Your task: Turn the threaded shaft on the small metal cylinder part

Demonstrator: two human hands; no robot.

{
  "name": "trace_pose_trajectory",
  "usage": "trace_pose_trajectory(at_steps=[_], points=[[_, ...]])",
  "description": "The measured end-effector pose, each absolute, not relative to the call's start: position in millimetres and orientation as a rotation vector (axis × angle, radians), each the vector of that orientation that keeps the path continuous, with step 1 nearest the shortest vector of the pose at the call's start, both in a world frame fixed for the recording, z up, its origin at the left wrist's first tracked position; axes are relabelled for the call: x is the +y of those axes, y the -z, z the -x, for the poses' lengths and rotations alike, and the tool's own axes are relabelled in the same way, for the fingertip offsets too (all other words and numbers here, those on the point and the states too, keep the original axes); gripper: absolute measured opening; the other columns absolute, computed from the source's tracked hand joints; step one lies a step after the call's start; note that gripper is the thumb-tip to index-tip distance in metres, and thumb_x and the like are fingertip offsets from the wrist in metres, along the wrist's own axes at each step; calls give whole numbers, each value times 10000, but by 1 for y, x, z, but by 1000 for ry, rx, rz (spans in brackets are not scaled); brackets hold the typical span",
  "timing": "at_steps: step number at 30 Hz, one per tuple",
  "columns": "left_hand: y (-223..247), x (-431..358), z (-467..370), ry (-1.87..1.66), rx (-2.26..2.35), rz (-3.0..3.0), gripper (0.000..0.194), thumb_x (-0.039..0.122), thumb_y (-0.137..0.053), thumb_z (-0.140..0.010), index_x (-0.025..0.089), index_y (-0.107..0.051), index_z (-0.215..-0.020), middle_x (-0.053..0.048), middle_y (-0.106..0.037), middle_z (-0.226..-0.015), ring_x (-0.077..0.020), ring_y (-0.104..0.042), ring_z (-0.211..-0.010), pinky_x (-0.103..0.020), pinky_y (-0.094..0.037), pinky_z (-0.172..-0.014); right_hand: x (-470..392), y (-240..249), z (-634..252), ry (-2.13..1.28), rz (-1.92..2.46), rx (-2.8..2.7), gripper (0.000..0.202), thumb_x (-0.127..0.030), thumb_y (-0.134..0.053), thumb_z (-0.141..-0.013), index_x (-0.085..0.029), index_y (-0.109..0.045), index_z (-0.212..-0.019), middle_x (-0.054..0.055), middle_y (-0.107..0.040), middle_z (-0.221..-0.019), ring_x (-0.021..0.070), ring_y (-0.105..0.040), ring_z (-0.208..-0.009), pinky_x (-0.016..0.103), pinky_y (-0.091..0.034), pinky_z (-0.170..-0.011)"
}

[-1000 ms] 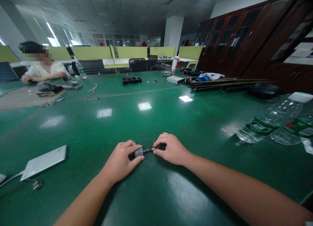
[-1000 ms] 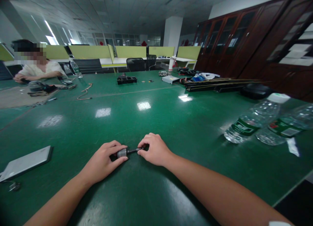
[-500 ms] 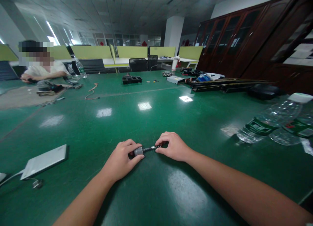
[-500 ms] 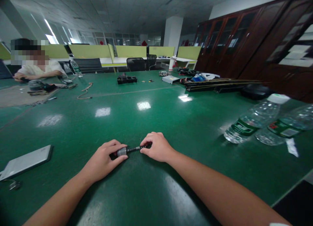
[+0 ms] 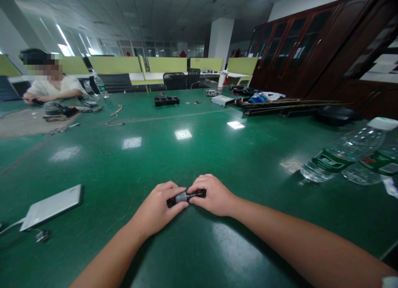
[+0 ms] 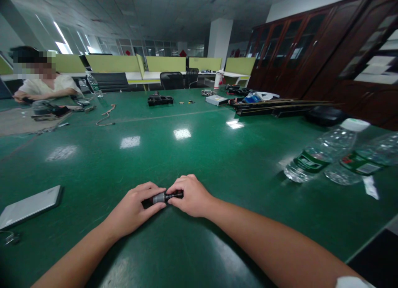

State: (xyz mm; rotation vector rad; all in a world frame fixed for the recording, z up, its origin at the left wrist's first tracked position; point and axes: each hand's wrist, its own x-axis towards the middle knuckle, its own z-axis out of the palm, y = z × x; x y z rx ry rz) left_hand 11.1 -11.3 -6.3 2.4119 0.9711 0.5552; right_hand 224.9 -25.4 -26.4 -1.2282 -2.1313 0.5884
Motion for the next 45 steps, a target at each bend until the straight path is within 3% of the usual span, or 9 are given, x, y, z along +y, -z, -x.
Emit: trace_pose_trajectory(at_steps=[45], points=[[3,-11,-9,-544,1011,-2424,225,322,-607,-914,222,-706,-1089,-69,-675,-1011,-225,-628,-943,-361,-496,-868,-26,21,-227,-599,1257,-2096,118,-210,-764,-735,-210,-754,-852,11,-711,-792,155,-623,-761,290,-440,-744]])
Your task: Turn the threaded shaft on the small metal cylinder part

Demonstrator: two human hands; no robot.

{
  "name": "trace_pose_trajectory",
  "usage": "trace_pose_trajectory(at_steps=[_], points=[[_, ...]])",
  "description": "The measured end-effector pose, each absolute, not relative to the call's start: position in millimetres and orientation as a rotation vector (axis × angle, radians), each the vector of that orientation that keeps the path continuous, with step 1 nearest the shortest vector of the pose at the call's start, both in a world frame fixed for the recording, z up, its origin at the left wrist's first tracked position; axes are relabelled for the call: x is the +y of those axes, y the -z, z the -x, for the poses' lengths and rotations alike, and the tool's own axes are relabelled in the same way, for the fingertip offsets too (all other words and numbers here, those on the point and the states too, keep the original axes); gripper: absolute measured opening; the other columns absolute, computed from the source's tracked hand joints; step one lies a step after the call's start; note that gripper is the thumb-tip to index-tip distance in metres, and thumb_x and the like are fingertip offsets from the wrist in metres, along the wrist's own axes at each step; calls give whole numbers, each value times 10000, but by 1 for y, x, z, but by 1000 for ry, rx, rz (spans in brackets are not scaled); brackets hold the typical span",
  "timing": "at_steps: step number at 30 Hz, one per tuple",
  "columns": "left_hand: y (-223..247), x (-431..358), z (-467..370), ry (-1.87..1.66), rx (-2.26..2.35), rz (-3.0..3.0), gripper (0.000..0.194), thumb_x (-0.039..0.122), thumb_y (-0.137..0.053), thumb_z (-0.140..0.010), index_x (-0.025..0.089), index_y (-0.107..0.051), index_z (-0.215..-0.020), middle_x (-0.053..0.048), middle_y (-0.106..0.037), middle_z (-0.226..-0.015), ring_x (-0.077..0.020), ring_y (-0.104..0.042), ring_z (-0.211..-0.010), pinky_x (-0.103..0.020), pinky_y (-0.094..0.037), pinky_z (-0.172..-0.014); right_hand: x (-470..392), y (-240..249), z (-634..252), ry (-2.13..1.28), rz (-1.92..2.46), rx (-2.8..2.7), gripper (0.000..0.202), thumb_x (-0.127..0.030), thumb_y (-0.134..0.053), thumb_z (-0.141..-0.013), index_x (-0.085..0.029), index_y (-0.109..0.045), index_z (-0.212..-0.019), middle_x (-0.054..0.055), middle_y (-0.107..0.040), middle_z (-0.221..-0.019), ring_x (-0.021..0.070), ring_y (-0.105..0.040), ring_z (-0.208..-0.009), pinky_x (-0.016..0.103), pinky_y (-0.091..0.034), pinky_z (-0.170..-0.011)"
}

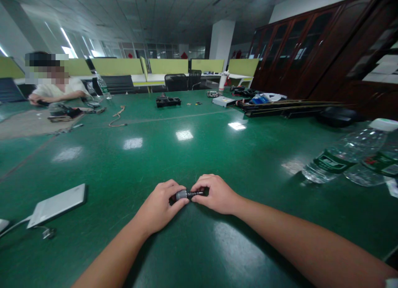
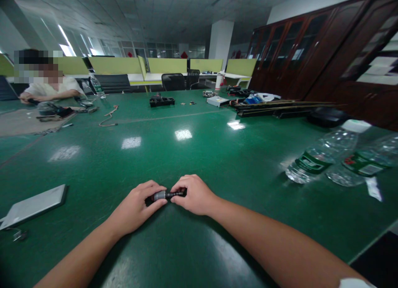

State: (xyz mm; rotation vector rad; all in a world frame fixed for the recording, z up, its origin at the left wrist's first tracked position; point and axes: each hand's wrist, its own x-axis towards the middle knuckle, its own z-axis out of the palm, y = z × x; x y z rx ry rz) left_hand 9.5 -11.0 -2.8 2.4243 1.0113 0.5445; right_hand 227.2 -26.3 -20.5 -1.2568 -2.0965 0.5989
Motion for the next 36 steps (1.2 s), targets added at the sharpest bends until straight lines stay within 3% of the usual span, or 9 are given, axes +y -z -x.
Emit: trace_pose_trajectory(at_steps=[36], points=[[4,-9,-1,-547,1078,-2550,264,333,-599,-922,242,-680,-1155,-67,-660,-1046,-234,-616,-949,-404,-474,-881,-24,21,-231,-501,1315,-2054,69,-189,-761,-719,-210,-744,-783,3,-698,-741,152,-597,-733,301,-435,-727]])
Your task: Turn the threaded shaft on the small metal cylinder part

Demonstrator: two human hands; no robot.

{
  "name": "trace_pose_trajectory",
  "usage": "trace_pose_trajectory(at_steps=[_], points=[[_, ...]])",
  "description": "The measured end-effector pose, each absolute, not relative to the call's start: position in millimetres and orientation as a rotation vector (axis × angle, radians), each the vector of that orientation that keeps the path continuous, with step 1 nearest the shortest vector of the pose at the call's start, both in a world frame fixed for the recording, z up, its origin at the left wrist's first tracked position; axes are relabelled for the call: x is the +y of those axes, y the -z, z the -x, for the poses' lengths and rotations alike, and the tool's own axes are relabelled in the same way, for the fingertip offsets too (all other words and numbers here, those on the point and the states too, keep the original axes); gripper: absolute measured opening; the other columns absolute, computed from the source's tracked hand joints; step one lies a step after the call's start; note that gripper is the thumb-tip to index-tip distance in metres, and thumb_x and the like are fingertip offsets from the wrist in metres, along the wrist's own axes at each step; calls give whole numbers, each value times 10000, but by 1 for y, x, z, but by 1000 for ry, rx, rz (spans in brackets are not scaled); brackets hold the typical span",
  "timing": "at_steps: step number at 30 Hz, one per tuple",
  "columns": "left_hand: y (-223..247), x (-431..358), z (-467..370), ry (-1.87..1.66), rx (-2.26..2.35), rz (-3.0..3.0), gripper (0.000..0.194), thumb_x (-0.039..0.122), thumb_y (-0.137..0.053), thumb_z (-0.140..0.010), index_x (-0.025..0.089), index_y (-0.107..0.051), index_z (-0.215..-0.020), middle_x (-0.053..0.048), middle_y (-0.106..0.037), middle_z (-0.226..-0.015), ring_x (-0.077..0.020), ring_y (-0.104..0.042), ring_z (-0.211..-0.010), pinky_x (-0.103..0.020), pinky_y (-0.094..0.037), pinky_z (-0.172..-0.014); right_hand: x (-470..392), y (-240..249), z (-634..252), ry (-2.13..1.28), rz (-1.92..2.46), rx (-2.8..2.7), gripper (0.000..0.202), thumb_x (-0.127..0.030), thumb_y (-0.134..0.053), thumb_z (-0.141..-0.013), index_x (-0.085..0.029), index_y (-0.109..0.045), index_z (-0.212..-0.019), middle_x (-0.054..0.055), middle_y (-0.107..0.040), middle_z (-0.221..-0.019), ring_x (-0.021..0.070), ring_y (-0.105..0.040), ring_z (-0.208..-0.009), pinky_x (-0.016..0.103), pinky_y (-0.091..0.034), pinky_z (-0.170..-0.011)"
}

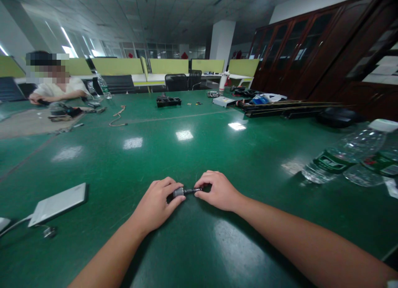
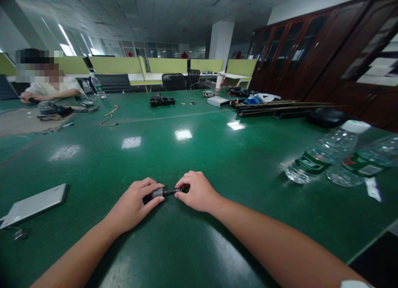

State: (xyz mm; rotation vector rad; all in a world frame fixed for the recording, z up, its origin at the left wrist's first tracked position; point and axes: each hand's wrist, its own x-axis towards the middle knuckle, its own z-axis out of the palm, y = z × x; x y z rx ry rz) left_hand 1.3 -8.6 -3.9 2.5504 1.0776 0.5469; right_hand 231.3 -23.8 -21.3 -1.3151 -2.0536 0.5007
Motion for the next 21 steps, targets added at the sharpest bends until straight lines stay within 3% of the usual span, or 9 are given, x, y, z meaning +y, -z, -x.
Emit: trace_pose_trajectory(at_steps=[10,21], points=[[5,-5,2,-548,1118,-2518,269,359,-576,-933,241,-684,-1150,-64,-659,-1061,-231,-614,-963,-399,-472,-898,-16,17,-246,-447,1522,-1961,84,-171,-755,-702,-206,-751,-778,16,-709,-793,168,-604,-784,312,-443,-753],[7,-5,4,-545,1129,-2495,264,363,-584,-928,252,-678,-1148,-50,-655,-1067,-232,-613,-977,-412,-466,-916,-18,19,-240,-501,1471,-1996,88,-185,-764,-700,-222,-755,-779,9,-691,-770,163,-593,-772,302,-436,-735]])
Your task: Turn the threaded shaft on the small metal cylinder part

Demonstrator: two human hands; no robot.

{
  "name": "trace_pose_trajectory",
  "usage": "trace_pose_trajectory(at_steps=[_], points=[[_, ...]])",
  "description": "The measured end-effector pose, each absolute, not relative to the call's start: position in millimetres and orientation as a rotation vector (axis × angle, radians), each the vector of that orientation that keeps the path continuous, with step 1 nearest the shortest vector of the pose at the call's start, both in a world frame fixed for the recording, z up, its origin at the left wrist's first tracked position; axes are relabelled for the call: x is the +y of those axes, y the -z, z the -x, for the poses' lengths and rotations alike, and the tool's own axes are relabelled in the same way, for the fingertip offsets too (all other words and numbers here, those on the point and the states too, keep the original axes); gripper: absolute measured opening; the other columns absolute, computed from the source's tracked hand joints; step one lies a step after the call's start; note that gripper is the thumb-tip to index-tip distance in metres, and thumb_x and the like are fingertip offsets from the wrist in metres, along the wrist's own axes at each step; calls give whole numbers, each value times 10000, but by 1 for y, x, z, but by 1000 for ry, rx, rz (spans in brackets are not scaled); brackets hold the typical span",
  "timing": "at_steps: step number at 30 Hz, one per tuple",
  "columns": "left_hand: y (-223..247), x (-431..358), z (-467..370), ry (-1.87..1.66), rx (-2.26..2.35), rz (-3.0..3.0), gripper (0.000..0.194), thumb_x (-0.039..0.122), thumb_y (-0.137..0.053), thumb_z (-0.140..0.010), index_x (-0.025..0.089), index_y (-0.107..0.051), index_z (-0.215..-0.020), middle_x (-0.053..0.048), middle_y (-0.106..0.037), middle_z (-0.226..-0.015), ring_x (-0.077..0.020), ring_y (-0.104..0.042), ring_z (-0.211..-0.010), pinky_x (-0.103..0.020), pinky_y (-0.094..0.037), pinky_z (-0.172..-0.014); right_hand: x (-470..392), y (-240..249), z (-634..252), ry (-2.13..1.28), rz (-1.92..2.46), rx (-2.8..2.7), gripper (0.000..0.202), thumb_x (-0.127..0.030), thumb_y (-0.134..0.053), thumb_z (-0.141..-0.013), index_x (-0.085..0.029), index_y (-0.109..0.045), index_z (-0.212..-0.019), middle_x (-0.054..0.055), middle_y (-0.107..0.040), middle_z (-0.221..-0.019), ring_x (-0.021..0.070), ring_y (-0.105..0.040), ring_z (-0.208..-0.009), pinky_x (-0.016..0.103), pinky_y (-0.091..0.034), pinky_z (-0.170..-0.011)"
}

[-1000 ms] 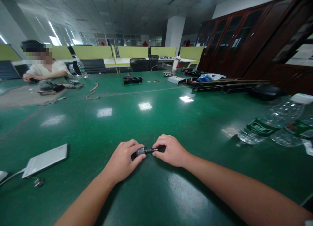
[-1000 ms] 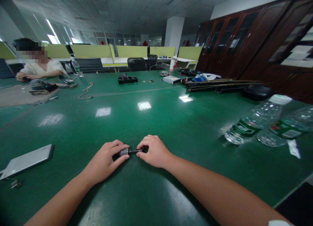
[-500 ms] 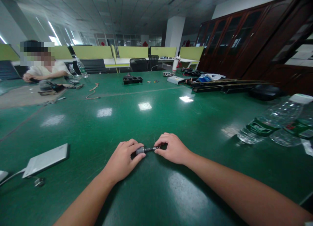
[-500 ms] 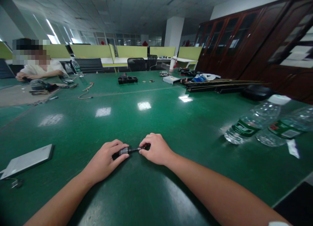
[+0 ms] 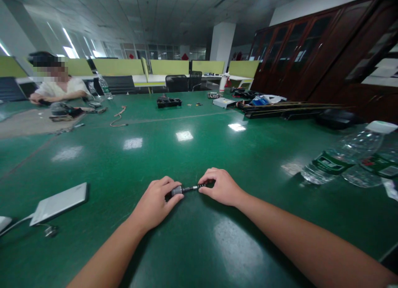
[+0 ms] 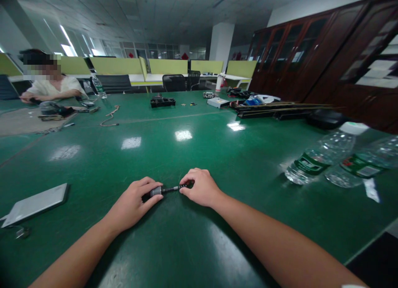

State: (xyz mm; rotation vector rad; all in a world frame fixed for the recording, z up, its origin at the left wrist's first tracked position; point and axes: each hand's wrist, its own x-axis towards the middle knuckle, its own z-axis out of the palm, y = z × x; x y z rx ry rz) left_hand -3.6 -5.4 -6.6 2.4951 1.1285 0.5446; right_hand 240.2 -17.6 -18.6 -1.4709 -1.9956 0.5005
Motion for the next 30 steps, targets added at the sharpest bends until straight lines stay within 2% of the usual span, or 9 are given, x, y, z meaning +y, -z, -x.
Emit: trace_pose_trajectory(at_steps=[7,12,19,30], points=[[9,-6,4,-551,1101,-2469,265,348,-591,-925,253,-665,-1162,-46,-640,-1079,-230,-606,-983,-403,-473,-912,-19,21,-238,-530,1391,-2026,92,-200,-779,-710,-218,-757,-797,9,-698,-766,157,-603,-761,299,-433,-737],[7,-12,0,-541,1020,-2432,265,321,-623,-901,242,-665,-1151,-47,-628,-1069,-211,-617,-957,-359,-496,-878,-25,23,-230,-588,1267,-2078,162,-174,-778,-719,-217,-754,-874,2,-721,-801,150,-621,-767,318,-423,-791],[7,-11,-4,-565,967,-2435,256,333,-615,-907,226,-694,-1126,-58,-647,-1022,-203,-629,-927,-328,-507,-846,-26,22,-225,-577,1245,-2145,163,-188,-767,-744,-220,-749,-903,4,-738,-838,169,-633,-829,349,-392,-842],[6,-10,-9,-537,982,-2430,220,331,-635,-889,236,-701,-1077,-43,-639,-992,-204,-623,-907,-328,-495,-826,-26,25,-224,-567,1184,-2163,157,-189,-733,-775,-220,-741,-929,11,-743,-869,174,-640,-851,348,-398,-854]])
